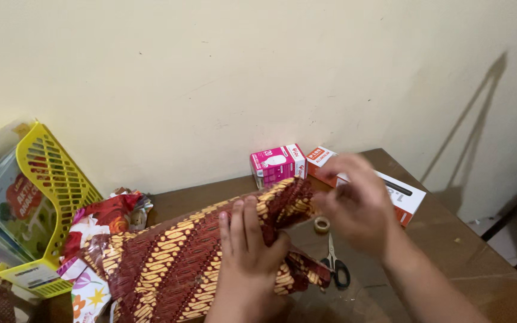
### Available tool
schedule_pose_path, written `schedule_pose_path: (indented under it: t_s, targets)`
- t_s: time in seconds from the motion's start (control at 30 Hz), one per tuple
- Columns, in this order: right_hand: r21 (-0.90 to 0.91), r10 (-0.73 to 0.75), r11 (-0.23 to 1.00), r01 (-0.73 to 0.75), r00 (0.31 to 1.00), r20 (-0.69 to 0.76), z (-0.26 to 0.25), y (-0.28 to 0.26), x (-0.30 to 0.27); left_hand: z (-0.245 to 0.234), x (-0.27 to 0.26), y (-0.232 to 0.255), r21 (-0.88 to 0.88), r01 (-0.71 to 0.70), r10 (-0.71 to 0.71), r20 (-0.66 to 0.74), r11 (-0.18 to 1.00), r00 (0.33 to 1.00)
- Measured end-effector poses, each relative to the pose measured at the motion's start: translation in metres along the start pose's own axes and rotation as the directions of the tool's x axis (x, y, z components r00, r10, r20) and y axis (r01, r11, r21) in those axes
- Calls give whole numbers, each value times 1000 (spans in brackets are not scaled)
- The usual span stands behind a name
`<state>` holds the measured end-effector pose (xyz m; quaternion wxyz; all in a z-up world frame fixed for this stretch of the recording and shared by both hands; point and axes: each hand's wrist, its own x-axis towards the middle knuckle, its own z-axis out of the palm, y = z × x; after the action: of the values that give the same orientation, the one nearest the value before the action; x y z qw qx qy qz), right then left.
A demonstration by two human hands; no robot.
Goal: The person folds and smooths patterned wrapping paper around a rectangular gift on a table, then applies clear tape to secure the folds. Scissors and tape are used to finish the wrapping.
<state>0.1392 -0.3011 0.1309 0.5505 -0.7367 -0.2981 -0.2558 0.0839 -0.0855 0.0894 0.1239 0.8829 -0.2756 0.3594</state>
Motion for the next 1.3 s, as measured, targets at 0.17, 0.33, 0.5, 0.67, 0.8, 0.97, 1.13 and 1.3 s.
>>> schedule_pose_path:
  t_s: [0.17, 0.33, 0.5, 0.67, 0.8, 0.97, 1.13, 1.3]
  targets:
    - [158, 488, 821, -549, 818, 305, -11, 38, 19, 13, -8, 12, 101, -77, 76, 12, 992, 997]
    - [182, 478, 801, -571, 792, 381, -16, 50, 16, 22, -9, 12, 28, -76, 75, 42, 997, 996]
    - [151, 320, 905, -397, 871, 373, -16, 47, 10, 21, -6, 12, 146, -86, 91, -27, 986, 996]
    - [225, 242, 899, -375, 855, 459, -21, 48, 11, 3, -3, 11, -32, -41, 45, 123, 999, 991]
    - [524, 210, 699, -487, 840, 501, -26, 46, 10, -5, -2, 9, -85, -94, 99, 57, 992, 993]
    - [564, 308, 575, -593, 795, 523, -22, 42, 13, -11, -1, 7, -160, -85, 97, 69, 984, 993]
    - [671, 116, 649, -358, 918, 378, -13, 40, 9, -34, 8, -4, -101, 169, -135, 280, 980, 951]
    - [428, -381, 875, 226, 866, 323, -1, 24, 0, -70, 12, -13, -371, 159, -116, 137, 915, 984]
